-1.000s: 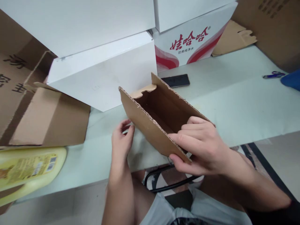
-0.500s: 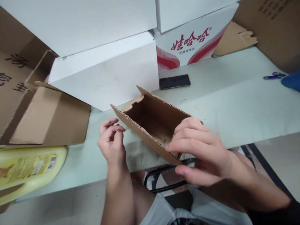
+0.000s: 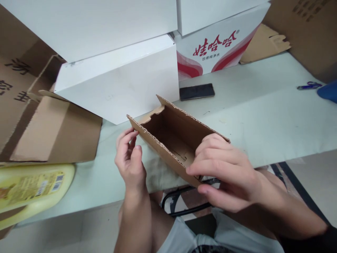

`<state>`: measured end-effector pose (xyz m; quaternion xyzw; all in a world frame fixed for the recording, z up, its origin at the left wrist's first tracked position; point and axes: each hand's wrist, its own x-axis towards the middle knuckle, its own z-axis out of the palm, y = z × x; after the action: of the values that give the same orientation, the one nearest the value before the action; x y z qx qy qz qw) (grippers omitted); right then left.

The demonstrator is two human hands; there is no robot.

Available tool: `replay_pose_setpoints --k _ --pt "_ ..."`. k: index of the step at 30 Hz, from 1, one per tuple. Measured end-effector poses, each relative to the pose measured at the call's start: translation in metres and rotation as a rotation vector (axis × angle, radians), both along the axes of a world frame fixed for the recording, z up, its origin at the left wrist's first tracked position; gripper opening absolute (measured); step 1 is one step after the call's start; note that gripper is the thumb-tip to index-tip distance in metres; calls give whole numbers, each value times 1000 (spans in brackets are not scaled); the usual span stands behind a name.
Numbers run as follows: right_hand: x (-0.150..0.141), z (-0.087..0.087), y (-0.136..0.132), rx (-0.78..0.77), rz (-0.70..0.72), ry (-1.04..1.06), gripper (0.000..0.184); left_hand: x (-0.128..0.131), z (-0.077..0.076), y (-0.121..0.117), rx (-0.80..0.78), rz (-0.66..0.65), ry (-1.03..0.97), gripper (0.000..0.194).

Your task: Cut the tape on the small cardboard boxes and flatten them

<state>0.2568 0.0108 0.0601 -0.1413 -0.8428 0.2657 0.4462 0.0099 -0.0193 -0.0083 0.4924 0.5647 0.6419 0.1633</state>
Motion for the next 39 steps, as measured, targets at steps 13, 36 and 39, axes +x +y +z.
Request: replay_pose_setpoints --k 13,36,39 --pt "-4 -3 -2 17 12 0 15 6 4 -4 159 -41 53 29" --pt "-5 -2 -2 9 16 -1 15 10 6 -4 164 -139 128 44" --pt "-5 -2 -3 5 23 -8 15 10 5 -5 127 -116 151 49"
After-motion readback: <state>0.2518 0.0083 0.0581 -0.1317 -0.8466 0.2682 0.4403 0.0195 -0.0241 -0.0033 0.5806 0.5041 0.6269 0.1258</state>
